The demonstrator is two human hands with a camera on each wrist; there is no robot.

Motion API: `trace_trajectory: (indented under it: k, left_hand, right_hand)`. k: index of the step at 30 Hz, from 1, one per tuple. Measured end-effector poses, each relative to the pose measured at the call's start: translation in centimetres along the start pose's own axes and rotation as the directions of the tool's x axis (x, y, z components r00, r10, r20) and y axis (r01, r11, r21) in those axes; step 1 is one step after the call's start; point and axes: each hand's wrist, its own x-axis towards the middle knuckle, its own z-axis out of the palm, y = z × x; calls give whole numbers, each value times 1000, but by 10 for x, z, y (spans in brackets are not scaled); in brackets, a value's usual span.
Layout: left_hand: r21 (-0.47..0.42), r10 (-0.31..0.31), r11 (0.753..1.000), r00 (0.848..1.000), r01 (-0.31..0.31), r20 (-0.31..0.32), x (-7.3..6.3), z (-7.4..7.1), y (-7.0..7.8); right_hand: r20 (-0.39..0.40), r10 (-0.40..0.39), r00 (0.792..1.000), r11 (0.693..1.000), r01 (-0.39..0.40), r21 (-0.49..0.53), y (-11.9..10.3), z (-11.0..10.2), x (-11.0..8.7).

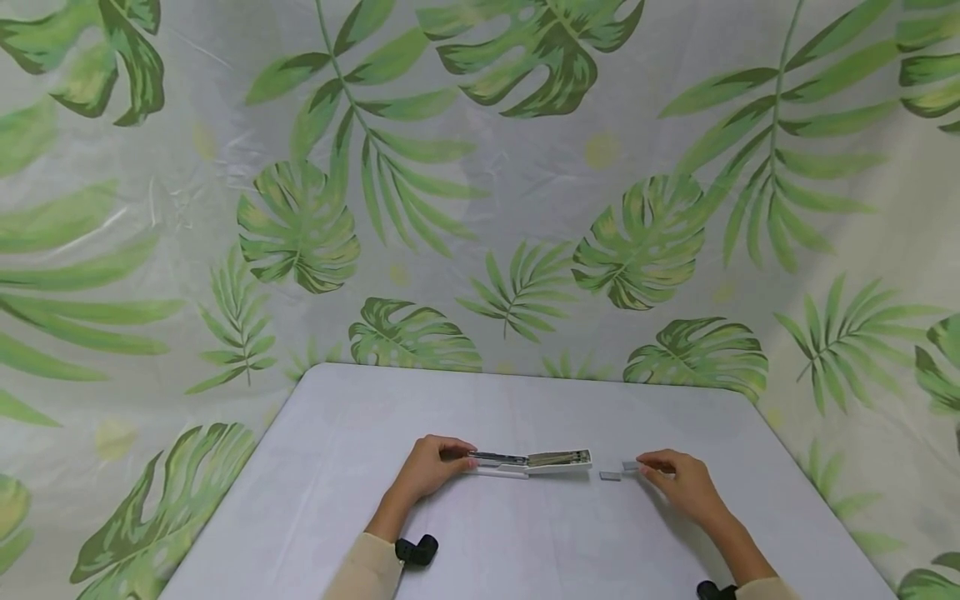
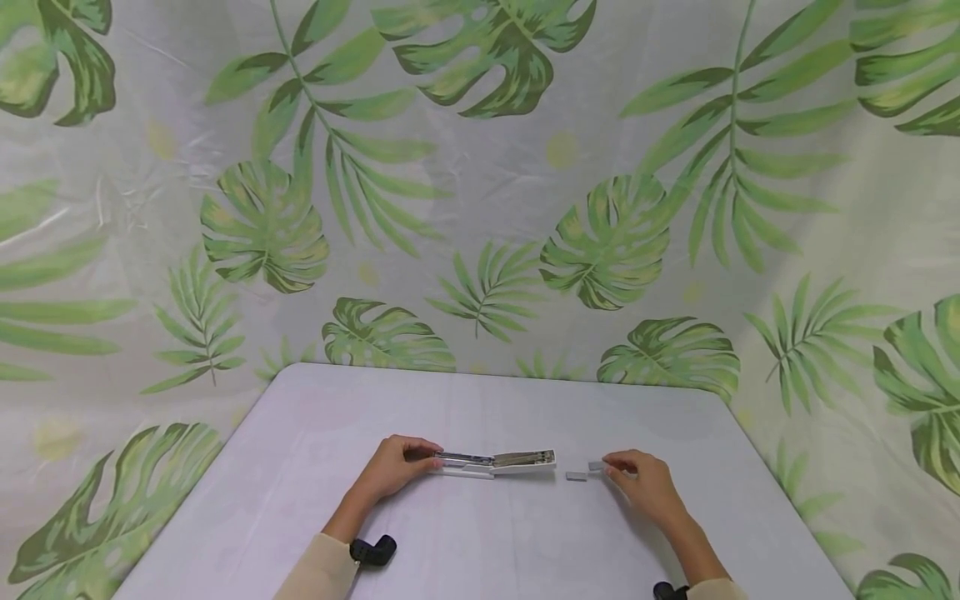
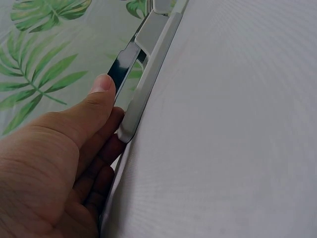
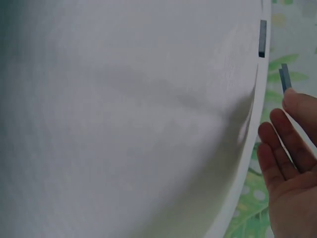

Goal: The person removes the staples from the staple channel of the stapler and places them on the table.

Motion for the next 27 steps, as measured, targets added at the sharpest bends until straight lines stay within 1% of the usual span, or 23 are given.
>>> trace_trajectory:
  k: [5,8,11,16,22,24,27]
  left_hand:
    - [-3,-2,1000,1000,2,4,0,1,0]
    - [1,-9,1000,1000,9,5,1,1,-1]
    - [2,-11,1000,1000,11,6,1,2,-2]
    - [-3,-10,1000,1000,10,4,1,1,-1]
    - [1,-11,1000,1000,11,6,1,1,-1]
    - [8,-4,1000,1000,4,7,1,1,-1]
    - [22,8,1000,1000,-8,0,1,-1,-2]
  right_hand:
    - [76,44,996,999,-42,-19,4,-4,1]
    - [98,53,994,998,-51,-29,5,-5,2]
    - [110,47,993,999,-44,-32,6,-5,2]
    - [115,36,993,998,-30,-46,9,-4,3]
    - [97,44,994,996,-37,-75,13,0,3]
    - [86,26,996,995,-18,-95,13,1,4]
    - [75,-42,996,990,52,-135,11,4,6]
